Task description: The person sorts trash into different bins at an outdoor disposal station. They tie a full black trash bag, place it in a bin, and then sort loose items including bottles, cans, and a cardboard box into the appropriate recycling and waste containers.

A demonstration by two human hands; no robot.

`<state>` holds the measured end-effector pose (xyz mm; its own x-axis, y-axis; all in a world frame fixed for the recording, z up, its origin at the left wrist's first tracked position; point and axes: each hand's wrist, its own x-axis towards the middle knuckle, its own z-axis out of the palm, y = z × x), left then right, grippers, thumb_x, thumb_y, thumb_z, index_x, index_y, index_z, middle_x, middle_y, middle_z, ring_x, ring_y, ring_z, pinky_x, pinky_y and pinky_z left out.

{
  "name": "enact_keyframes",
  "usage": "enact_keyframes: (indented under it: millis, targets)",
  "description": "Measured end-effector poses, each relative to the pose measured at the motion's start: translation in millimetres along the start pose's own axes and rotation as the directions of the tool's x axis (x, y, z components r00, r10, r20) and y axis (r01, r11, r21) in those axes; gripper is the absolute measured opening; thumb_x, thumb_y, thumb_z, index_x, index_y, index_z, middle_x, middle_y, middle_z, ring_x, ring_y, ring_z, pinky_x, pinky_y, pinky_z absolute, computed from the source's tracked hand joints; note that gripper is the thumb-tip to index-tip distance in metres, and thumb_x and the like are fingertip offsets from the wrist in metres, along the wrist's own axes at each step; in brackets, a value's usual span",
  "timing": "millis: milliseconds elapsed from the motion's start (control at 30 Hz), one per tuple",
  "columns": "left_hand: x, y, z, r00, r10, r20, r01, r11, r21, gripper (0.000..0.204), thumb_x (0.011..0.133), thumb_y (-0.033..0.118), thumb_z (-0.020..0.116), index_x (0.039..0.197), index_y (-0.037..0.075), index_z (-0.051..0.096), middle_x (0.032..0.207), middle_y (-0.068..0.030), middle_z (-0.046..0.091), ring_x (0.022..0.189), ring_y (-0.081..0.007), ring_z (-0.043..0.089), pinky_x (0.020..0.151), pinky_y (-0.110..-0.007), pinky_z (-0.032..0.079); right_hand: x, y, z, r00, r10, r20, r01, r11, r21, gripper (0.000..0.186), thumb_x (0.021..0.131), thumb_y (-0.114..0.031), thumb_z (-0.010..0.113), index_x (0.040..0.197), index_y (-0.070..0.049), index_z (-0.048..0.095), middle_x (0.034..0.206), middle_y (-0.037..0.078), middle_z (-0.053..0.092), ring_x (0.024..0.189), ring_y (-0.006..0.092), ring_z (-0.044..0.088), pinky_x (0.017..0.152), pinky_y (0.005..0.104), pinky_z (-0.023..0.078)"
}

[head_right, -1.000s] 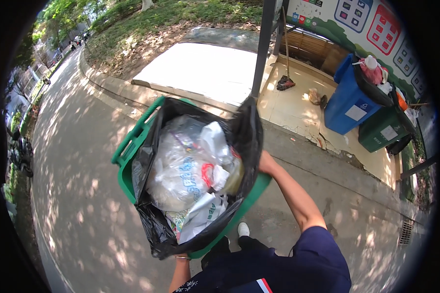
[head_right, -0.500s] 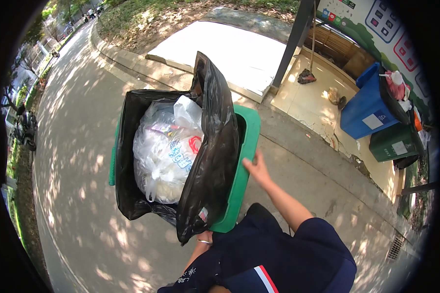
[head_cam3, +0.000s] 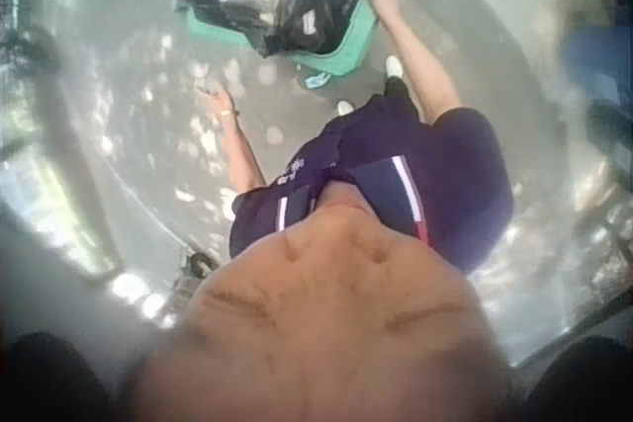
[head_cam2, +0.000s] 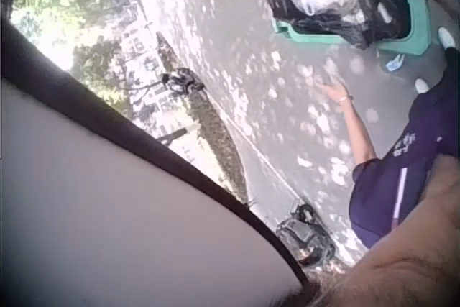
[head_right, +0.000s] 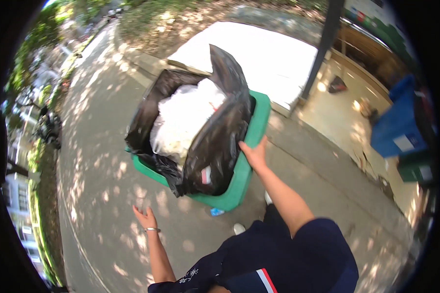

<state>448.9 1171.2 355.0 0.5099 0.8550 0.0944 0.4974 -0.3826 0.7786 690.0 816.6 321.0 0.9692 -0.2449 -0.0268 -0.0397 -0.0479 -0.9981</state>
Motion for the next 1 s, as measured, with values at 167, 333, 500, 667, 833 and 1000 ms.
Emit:
enact_keyframes:
  millis: [167, 333, 500, 667, 833, 1000]
  targets:
    - [104.2, 61.2, -3.0, 0.878, 0.438, -0.192, -0.348, 0.861, 0.371, 0.066, 0.069, 0.013, 0.059, 0.124, -0.001, 0.026, 0.124, -0.0208, 0.031, 0.113, -0.0342, 0.034, 0.094, -0.038, 0.029, -39.6, 1.8, 13.1, 0.998, 0.012, 0.056, -0.014, 1.0, 0.023, 0.095, 0.063, -0.026, 0.069, 0.126, 0.009, 0.007, 0.123, 0.024, 0.029, 0.113, 0.0296, 0.033, 0.095, 0.0338, 0.027]
    - [205.4, 67.1, 41.5, 0.885, 0.452, 0.113, -0.448, 0.756, 0.477, 0.065, 0.063, 0.017, 0.065, 0.117, -0.002, 0.034, 0.117, -0.0234, 0.038, 0.11, -0.0352, 0.036, 0.093, -0.039, 0.031, -74.4, -8.8, 4.0, 0.994, 0.048, 0.1, -0.05, 0.999, 0.019, 0.09, 0.063, -0.017, 0.067, 0.127, 0.004, 0.008, 0.123, 0.02, 0.029, 0.11, 0.0278, 0.035, 0.091, 0.0339, 0.03]
    - [271.6, 102.7, 135.5, 0.842, 0.168, 0.513, -0.471, 0.693, 0.546, 0.068, 0.06, 0.039, 0.066, 0.11, 0.002, 0.04, 0.102, -0.0206, 0.052, 0.093, -0.0351, 0.051, 0.078, -0.039, 0.043, -39.0, -1.5, -2.6, 0.993, 0.11, 0.04, -0.111, 0.994, 0.013, 0.084, 0.063, -0.016, 0.068, 0.127, -0.003, 0.015, 0.112, 0.013, 0.039, 0.099, 0.0217, 0.042, 0.084, 0.0313, 0.036]
    - [271.4, 106.8, 103.6, 0.757, 0.011, 0.653, -0.261, 0.922, 0.287, 0.052, 0.062, 0.049, 0.06, 0.084, 0.001, 0.058, 0.082, -0.0209, 0.058, 0.083, -0.0335, 0.056, 0.072, -0.04, 0.043, -38.5, -30.6, 2.7, 0.944, 0.329, -0.007, -0.329, 0.944, 0.008, 0.082, 0.067, -0.024, 0.068, 0.128, -0.007, 0.016, 0.107, 0.011, 0.044, 0.092, 0.02, 0.046, 0.077, 0.0314, 0.04]
    - [247.4, 104.3, 114.9, 0.754, 0.297, 0.585, -0.529, 0.804, 0.273, 0.04, 0.069, 0.038, 0.057, 0.082, 0.001, 0.055, 0.078, -0.0228, 0.056, 0.077, -0.0386, 0.053, 0.069, -0.043, 0.042, -43.7, -31.4, -21.4, 0.936, 0.353, -0.014, -0.352, 0.935, 0.041, 0.064, 0.07, -0.021, 0.06, 0.123, -0.007, 0.027, 0.102, 0.009, 0.045, 0.087, 0.0188, 0.047, 0.07, 0.0318, 0.042]
    - [237.7, 83.5, 76.9, 0.791, 0.289, 0.539, -0.471, 0.85, 0.236, 0.034, 0.07, 0.035, 0.057, 0.079, 0.002, 0.052, 0.074, -0.0215, 0.056, 0.073, -0.038, 0.053, 0.062, -0.044, 0.042, -70.8, -34.3, -17.6, 0.929, 0.357, -0.096, -0.366, 0.926, -0.092, 0.067, 0.068, -0.021, 0.06, 0.125, -0.006, 0.027, 0.107, 0.01, 0.044, 0.091, 0.0208, 0.046, 0.078, 0.0318, 0.039]
